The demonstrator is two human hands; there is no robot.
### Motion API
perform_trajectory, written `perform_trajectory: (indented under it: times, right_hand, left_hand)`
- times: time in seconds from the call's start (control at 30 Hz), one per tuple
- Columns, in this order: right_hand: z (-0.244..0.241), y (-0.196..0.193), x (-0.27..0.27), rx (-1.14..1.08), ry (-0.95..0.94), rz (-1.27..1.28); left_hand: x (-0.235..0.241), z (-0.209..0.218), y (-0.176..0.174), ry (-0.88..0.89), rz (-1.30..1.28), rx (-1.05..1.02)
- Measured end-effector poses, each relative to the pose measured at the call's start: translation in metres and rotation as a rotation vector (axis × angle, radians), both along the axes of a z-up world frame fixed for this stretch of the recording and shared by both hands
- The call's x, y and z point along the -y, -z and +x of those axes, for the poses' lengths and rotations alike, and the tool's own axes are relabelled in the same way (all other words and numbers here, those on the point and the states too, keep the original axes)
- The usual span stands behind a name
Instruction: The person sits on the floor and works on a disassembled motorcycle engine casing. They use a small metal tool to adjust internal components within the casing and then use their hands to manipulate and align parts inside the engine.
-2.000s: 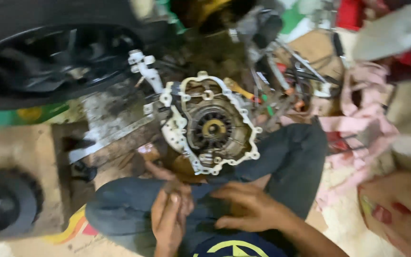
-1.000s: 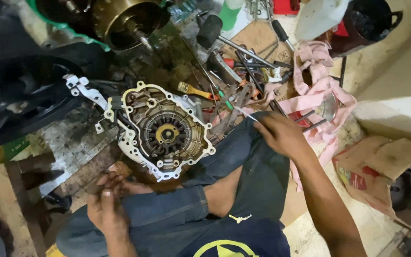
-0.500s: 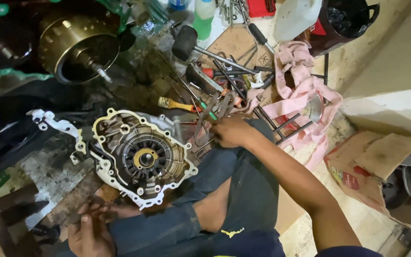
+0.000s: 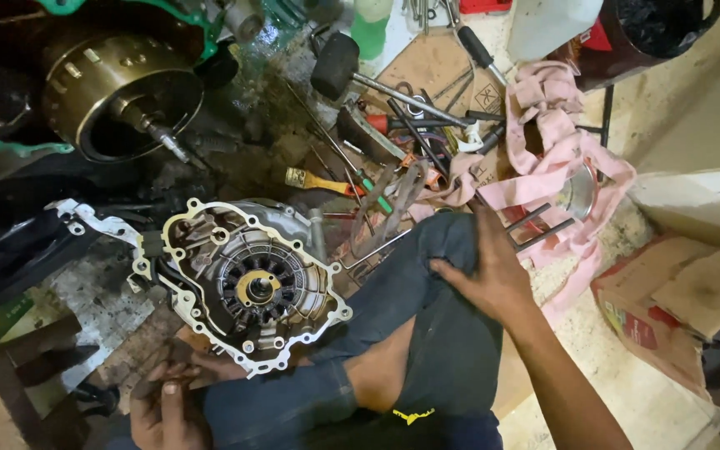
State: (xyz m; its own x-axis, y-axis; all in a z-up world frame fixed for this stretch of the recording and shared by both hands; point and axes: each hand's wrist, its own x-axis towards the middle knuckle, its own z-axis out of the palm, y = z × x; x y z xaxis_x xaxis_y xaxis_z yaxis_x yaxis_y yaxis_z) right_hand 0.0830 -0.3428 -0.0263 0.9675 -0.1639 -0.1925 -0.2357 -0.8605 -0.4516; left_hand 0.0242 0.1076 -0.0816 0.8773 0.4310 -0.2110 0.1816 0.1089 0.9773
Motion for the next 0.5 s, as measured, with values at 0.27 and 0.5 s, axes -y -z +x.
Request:
perform_trajectory:
  times: [0.27,0.5]
  right_hand:
    - [0.022,-0.022,0.060,-0.405,0.009,0.288]
    - [0.095,-0.025,-0.027,0.154,-0.205,0.198]
  left_hand:
    - [-0.008,-0.005,-0.006,0.010,0.087,-0.080]
    - [0.007,0.012,-0.034,0.037,0.278,-0.171]
